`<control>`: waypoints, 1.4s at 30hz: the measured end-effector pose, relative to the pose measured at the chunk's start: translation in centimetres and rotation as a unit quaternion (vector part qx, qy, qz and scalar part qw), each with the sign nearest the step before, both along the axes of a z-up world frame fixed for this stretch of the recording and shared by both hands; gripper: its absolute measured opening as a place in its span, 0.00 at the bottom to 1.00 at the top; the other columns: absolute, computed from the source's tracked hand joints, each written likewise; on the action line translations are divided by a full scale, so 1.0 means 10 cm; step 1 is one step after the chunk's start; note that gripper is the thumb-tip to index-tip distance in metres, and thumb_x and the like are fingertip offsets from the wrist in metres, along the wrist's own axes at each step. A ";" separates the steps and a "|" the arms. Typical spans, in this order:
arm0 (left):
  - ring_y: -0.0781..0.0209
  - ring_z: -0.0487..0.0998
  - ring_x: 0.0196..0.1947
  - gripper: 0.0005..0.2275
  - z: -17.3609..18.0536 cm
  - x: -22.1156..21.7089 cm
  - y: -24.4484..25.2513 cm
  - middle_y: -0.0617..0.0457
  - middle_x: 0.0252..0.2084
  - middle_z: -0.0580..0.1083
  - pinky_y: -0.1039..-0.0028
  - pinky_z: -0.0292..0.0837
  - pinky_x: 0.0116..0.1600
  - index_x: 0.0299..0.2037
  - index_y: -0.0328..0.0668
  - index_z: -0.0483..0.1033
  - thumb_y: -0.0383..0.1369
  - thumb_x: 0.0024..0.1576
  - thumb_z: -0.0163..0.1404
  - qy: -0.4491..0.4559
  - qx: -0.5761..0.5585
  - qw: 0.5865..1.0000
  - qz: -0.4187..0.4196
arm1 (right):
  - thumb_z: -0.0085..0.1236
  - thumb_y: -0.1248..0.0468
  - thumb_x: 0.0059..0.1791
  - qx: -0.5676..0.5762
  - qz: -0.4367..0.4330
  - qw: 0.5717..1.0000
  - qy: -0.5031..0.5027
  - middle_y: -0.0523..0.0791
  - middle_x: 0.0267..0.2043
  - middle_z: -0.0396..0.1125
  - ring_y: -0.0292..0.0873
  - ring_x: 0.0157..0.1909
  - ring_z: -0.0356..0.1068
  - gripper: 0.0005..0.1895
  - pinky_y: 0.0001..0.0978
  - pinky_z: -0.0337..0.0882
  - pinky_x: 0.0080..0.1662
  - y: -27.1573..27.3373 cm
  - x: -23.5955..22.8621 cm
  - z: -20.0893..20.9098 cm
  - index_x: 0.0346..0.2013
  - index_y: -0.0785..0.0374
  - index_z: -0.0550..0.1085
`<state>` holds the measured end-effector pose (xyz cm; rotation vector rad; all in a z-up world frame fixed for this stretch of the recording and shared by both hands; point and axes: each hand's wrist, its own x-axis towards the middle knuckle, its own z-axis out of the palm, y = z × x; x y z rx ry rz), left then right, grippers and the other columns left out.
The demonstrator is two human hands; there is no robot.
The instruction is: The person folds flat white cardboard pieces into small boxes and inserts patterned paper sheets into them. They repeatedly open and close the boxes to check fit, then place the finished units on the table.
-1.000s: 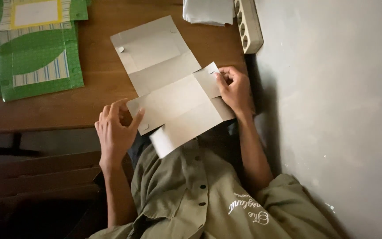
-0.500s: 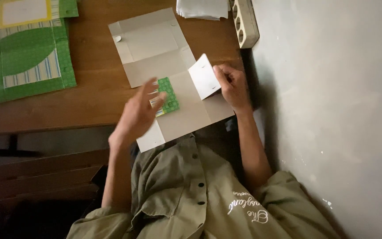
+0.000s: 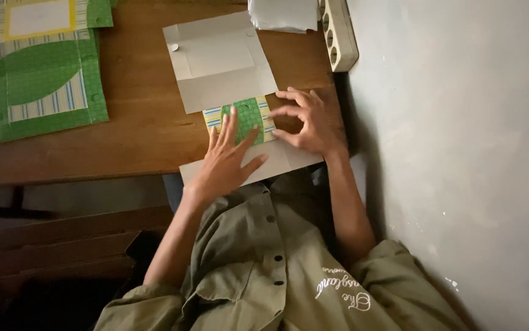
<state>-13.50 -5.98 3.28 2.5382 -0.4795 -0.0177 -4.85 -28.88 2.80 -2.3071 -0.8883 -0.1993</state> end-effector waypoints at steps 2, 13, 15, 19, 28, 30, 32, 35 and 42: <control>0.27 0.44 0.76 0.28 -0.25 -0.02 -0.02 0.30 0.77 0.44 0.37 0.38 0.74 0.71 0.48 0.64 0.51 0.64 0.47 -0.042 0.020 0.999 0.011 | 0.73 0.54 0.43 0.021 -0.008 1.000 0.004 0.46 0.64 0.65 0.64 0.69 0.60 0.22 0.72 0.53 0.65 -0.04 0.08 -0.16 0.51 0.48 0.79; 0.34 0.49 0.77 0.29 -0.46 -0.09 -0.07 0.36 0.76 0.55 0.43 0.37 0.75 0.71 0.48 0.64 0.52 0.64 0.49 -0.169 0.025 0.984 0.051 | 0.69 0.41 0.46 -0.050 -0.146 0.986 0.070 0.60 0.70 0.55 0.72 0.71 0.52 0.40 0.76 0.52 0.65 0.10 0.34 -0.19 0.66 0.55 0.68; 0.35 0.47 0.77 0.29 -0.48 -0.08 -0.07 0.37 0.77 0.53 0.42 0.35 0.76 0.72 0.50 0.63 0.54 0.65 0.46 -0.159 0.028 0.986 0.050 | 0.66 0.34 0.46 -0.084 -0.179 0.979 0.047 0.54 0.66 0.58 0.65 0.69 0.57 0.39 0.69 0.57 0.65 0.11 0.50 -0.29 0.64 0.50 0.69; 0.35 0.47 0.77 0.30 -0.48 -0.06 -0.06 0.37 0.77 0.53 0.42 0.36 0.76 0.72 0.51 0.62 0.54 0.63 0.48 -0.152 0.040 0.986 0.049 | 0.67 0.35 0.46 -0.092 -0.184 0.978 0.043 0.55 0.60 0.61 0.66 0.66 0.58 0.38 0.65 0.57 0.64 0.18 0.41 -0.01 0.60 0.56 0.72; 0.34 0.47 0.76 0.38 -0.05 0.26 0.47 0.36 0.79 0.43 0.42 0.41 0.75 0.77 0.48 0.51 0.47 0.59 0.56 0.071 -0.114 0.991 -0.025 | 0.70 0.37 0.41 -0.083 -0.099 0.978 0.165 0.59 0.76 0.47 0.70 0.78 0.41 0.48 0.70 0.45 0.71 -0.02 -0.07 0.06 0.71 0.45 0.62; 0.25 0.49 0.74 0.50 -0.06 0.40 0.66 0.28 0.75 0.52 0.35 0.43 0.71 0.77 0.38 0.49 0.50 0.49 0.66 -0.006 -0.110 0.993 -0.043 | 0.69 0.32 0.37 -0.041 -0.075 0.986 0.146 0.59 0.78 0.43 0.70 0.79 0.34 0.55 0.75 0.36 0.71 0.06 -0.33 0.07 0.73 0.47 0.61; 0.26 0.59 0.67 0.50 0.05 0.40 0.74 0.29 0.67 0.61 0.40 0.51 0.69 0.74 0.35 0.53 0.48 0.45 0.68 -0.033 -0.138 0.989 -0.052 | 0.69 0.43 0.39 -0.037 -0.073 0.989 0.122 0.59 0.77 0.43 0.70 0.78 0.35 0.51 0.78 0.36 0.70 0.14 -0.46 0.15 0.73 0.49 0.61; 0.31 0.71 0.61 0.49 0.21 0.34 0.80 0.35 0.60 0.71 0.49 0.61 0.66 0.71 0.37 0.60 0.46 0.39 0.72 -0.046 -0.179 0.981 -0.052 | 0.63 0.52 0.47 -0.002 -0.102 0.990 0.093 0.55 0.72 0.52 0.65 0.76 0.46 0.34 0.77 0.40 0.69 0.16 -0.43 0.04 0.67 0.51 0.67; 0.39 0.80 0.50 0.28 -0.07 0.23 0.89 0.43 0.44 0.78 0.54 0.70 0.60 0.51 0.39 0.78 0.29 0.36 0.66 -0.036 -0.227 0.968 -0.103 | 0.61 0.58 0.54 0.154 -0.178 0.972 0.008 0.46 0.27 0.74 0.47 0.39 0.77 0.08 0.38 0.73 0.47 -0.07 0.02 0.07 0.31 0.55 0.81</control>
